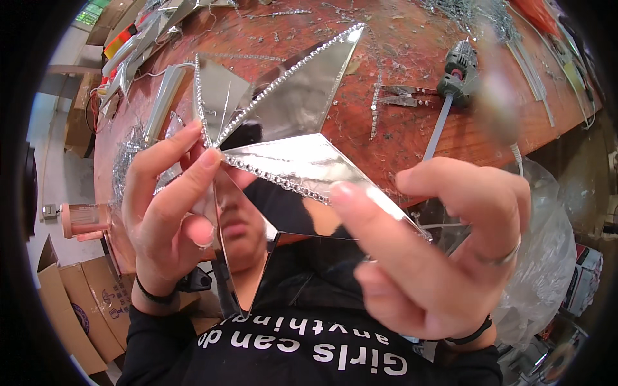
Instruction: The person uses a hot glue gun to apply adhesive to the edges of a silver metallic star ornament. They then press a strip of silver sequins onto the glued edges, repeating the process for multiple points of the star.
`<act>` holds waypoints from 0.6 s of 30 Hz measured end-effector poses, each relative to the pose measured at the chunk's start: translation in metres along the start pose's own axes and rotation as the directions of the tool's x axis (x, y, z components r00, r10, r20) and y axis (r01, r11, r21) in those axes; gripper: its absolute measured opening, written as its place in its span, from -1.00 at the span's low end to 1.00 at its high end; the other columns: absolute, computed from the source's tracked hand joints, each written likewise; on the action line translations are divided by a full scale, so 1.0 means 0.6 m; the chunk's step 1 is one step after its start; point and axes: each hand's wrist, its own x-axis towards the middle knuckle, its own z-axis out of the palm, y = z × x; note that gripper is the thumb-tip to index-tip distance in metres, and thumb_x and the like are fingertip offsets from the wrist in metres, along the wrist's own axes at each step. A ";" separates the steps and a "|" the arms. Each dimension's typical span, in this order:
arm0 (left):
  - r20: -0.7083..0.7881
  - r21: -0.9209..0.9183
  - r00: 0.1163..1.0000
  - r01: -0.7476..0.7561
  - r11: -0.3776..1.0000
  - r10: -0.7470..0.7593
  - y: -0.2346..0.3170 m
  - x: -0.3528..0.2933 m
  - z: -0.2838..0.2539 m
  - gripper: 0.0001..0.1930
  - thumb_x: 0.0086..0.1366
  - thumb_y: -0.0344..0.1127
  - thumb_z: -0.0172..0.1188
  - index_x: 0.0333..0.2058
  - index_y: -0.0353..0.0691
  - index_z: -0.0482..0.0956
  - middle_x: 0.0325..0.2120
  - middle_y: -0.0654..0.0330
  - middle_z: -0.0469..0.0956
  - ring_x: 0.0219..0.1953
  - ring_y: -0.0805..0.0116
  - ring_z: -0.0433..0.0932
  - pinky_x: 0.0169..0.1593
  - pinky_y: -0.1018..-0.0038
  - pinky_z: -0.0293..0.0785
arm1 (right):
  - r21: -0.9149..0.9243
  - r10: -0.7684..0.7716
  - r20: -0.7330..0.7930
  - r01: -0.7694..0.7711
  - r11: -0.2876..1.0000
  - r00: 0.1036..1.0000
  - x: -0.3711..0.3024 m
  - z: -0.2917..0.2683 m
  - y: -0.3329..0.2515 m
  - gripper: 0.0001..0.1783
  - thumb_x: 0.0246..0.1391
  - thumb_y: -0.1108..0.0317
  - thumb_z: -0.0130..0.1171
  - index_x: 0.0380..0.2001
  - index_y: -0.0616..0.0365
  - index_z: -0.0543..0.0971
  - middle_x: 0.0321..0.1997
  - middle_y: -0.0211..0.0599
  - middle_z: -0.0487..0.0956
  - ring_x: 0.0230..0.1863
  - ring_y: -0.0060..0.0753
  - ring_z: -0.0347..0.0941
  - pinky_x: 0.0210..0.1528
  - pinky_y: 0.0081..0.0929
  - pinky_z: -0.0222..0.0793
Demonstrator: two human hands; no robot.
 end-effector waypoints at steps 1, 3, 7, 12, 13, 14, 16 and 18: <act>0.000 -0.003 1.000 0.004 1.000 -0.004 0.001 0.001 0.000 -0.50 0.31 0.08 -0.04 -0.04 -0.25 0.49 -0.09 -0.12 0.45 -0.16 0.12 0.55 -0.18 0.33 0.58 | -0.074 -0.036 0.025 0.038 0.997 0.999 0.005 -0.001 -0.005 -0.57 0.06 0.04 0.00 -0.24 0.09 0.69 -0.09 -0.19 0.38 -0.20 -0.33 0.25 -0.24 -0.45 0.14; -0.002 -0.022 1.000 0.019 1.000 -0.019 0.003 0.000 0.001 -0.52 0.31 0.06 -0.03 -0.04 -0.24 0.48 -0.09 -0.11 0.45 -0.16 0.12 0.55 -0.19 0.32 0.58 | -0.177 -0.071 0.049 0.078 0.981 0.996 0.012 0.004 -0.016 -0.62 -0.02 0.07 0.05 -0.26 0.00 0.71 -0.07 -0.22 0.37 -0.16 -0.32 0.23 -0.21 -0.45 0.14; -0.021 -0.003 1.000 -0.004 1.000 0.004 0.000 -0.002 0.004 -0.52 0.30 0.06 -0.01 -0.04 -0.23 0.48 -0.08 -0.12 0.44 -0.16 0.12 0.55 -0.18 0.32 0.58 | -0.277 -0.114 0.061 0.127 0.953 0.992 0.013 0.013 -0.020 -0.63 -0.11 0.11 0.08 -0.27 -0.07 0.72 -0.05 -0.27 0.35 -0.10 -0.30 0.21 -0.11 -0.43 0.16; -0.057 -0.018 0.998 -0.013 1.000 0.012 0.000 -0.002 0.013 -0.54 0.28 0.04 0.06 -0.04 -0.22 0.48 -0.08 -0.12 0.44 -0.17 0.11 0.55 -0.20 0.33 0.58 | -0.374 -0.154 -0.016 0.137 0.917 0.988 -0.001 0.029 -0.019 -0.65 -0.12 0.11 0.07 -0.29 -0.13 0.73 -0.04 -0.29 0.33 -0.07 -0.30 0.19 -0.06 -0.41 0.16; -0.060 -0.019 0.998 -0.012 1.000 0.011 0.000 -0.003 0.014 -0.54 0.28 0.03 0.07 -0.04 -0.22 0.48 -0.08 -0.12 0.44 -0.17 0.11 0.55 -0.20 0.33 0.58 | -0.351 -0.145 -0.010 0.132 0.927 0.989 0.000 0.026 -0.018 -0.64 -0.10 0.11 0.06 -0.27 -0.11 0.72 -0.03 -0.28 0.33 -0.07 -0.31 0.19 -0.06 -0.43 0.16; -0.066 -0.014 0.998 -0.011 1.000 0.010 0.001 -0.003 0.015 -0.54 0.27 0.02 0.09 -0.04 -0.22 0.48 -0.08 -0.12 0.44 -0.17 0.11 0.55 -0.21 0.34 0.58 | -0.330 -0.136 -0.004 0.127 0.935 0.991 0.001 0.024 -0.018 -0.63 -0.07 0.12 0.04 -0.25 -0.10 0.71 -0.02 -0.26 0.34 -0.07 -0.32 0.19 -0.06 -0.44 0.15; -0.071 -0.005 0.997 -0.010 1.000 0.009 0.002 -0.004 0.014 -0.54 0.25 0.02 0.12 -0.04 -0.22 0.48 -0.09 -0.12 0.45 -0.18 0.11 0.55 -0.22 0.34 0.58 | -0.183 -0.058 -0.038 0.050 0.982 0.998 0.006 0.017 -0.013 -0.58 0.01 0.14 -0.03 -0.12 -0.01 0.65 0.01 -0.20 0.35 -0.09 -0.36 0.21 -0.06 -0.46 0.14; -0.072 -0.006 0.997 -0.004 1.000 0.004 0.001 -0.005 0.012 -0.53 0.21 0.02 0.17 -0.06 -0.22 0.50 -0.09 -0.10 0.46 -0.18 0.11 0.56 -0.21 0.35 0.56 | 0.030 0.088 -0.191 -0.084 0.996 0.978 -0.002 0.023 0.008 -0.53 0.10 0.16 -0.11 0.01 0.10 0.55 0.06 -0.13 0.37 -0.07 -0.37 0.24 -0.03 -0.47 0.15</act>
